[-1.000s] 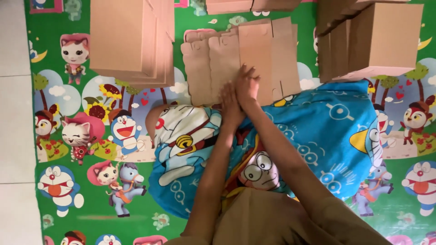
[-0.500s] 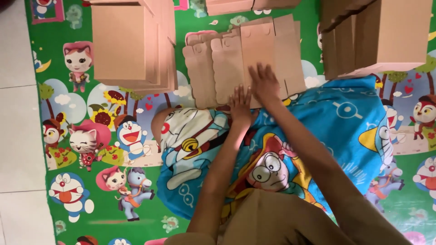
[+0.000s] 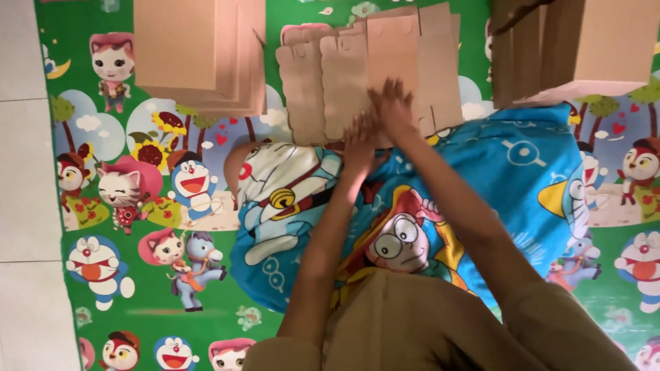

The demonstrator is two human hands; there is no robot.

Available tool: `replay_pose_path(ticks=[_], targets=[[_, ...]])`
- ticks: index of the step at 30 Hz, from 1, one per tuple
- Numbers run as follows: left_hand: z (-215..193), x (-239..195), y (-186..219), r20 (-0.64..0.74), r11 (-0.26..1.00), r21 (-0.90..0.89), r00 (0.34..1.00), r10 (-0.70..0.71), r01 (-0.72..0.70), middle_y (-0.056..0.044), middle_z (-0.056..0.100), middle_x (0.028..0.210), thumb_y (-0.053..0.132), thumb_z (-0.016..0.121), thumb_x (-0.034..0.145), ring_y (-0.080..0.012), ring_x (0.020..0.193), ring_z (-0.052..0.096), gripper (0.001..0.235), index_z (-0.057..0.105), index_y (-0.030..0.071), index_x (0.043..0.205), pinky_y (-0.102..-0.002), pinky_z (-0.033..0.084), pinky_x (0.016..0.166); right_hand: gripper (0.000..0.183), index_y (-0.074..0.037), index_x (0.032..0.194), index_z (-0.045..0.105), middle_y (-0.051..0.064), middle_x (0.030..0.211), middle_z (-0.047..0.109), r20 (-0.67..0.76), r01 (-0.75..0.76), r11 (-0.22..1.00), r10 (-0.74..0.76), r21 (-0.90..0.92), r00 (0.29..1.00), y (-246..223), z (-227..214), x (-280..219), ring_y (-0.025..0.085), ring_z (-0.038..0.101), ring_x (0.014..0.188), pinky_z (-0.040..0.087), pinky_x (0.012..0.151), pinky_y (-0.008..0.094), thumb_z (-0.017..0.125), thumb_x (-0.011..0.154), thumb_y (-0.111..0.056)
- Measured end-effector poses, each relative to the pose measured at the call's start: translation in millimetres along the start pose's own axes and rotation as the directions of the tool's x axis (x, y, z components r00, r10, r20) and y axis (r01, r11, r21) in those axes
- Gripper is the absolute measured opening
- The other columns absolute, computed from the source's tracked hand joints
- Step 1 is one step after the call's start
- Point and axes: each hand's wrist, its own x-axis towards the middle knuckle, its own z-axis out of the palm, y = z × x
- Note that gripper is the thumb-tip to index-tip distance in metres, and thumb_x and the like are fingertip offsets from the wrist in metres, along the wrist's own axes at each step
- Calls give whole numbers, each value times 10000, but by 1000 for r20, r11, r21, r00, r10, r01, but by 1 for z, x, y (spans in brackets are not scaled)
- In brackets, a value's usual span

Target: Folding flat cardboard sheets into boxes and stacking them on the floor.

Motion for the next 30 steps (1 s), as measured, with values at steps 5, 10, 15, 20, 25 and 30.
replay_pose_path(ticks=[5, 10, 15, 20, 25, 30], targets=[[4, 22, -45, 237, 934, -346, 956, 175, -85, -230, 352, 1635, 397, 898, 689, -517, 1507, 323, 825, 621, 183, 1436, -674, 388, 1138, 250, -165, 1169, 766, 176, 1464, 610, -126, 1, 968, 31, 251, 992, -7, -14, -64, 500, 471, 1396, 375, 1084, 721, 616, 1065, -335], [-24, -2, -117, -23, 850, -491, 972, -233, 192, -161, 622, 1212, 109, 720, 818, -424, 1183, 620, 503, 630, 146, 1311, -540, 515, 993, 570, -17, 1342, 616, 261, 1509, 508, -198, 40, 964, 13, 263, 980, -6, 0, -57, 539, 436, 1384, 345, 1097, 743, 797, 895, -321], [-6, 9, -124, 16, 832, -244, 860, -511, 499, -86, 618, 1047, 254, 682, 890, -382, 951, 729, 286, 605, 173, 1153, -553, 583, 760, 855, -7, 1465, 519, 270, 1640, 311, -111, 28, 987, -11, 156, 994, -9, 10, -57, 574, 256, 1471, 240, 1134, 803, 859, 777, -385], [-51, 7, -107, 107, 667, -546, 832, -545, 507, -89, 702, 923, 244, 765, 880, -357, 929, 739, 147, 733, 130, 967, -486, 601, 744, 813, -32, 1499, 499, 228, 1668, 275, -89, 22, 982, -5, 190, 996, -1, 15, -58, 542, 218, 1504, 233, 1156, 783, 826, 849, -394], [-78, 14, -147, 193, 509, -703, 822, -536, 497, -99, 776, 860, 395, 851, 758, -302, 836, 760, 264, 821, 184, 913, -399, 616, 740, 759, -52, 1505, 489, 211, 1675, 247, -73, 12, 974, 4, 226, 997, 1, 14, -57, 530, 203, 1509, 224, 1169, 774, 812, 898, -372], [-94, 0, -198, 195, 491, -647, 749, -633, 583, -31, 745, 673, 365, 929, 714, -170, 601, 749, 210, 810, 218, 804, -287, 618, 593, 764, -50, 1540, 454, 207, 1687, 194, -49, 22, 973, -11, 229, 999, 3, 19, -56, 530, 149, 1518, 202, 1177, 778, 795, 942, -381]])
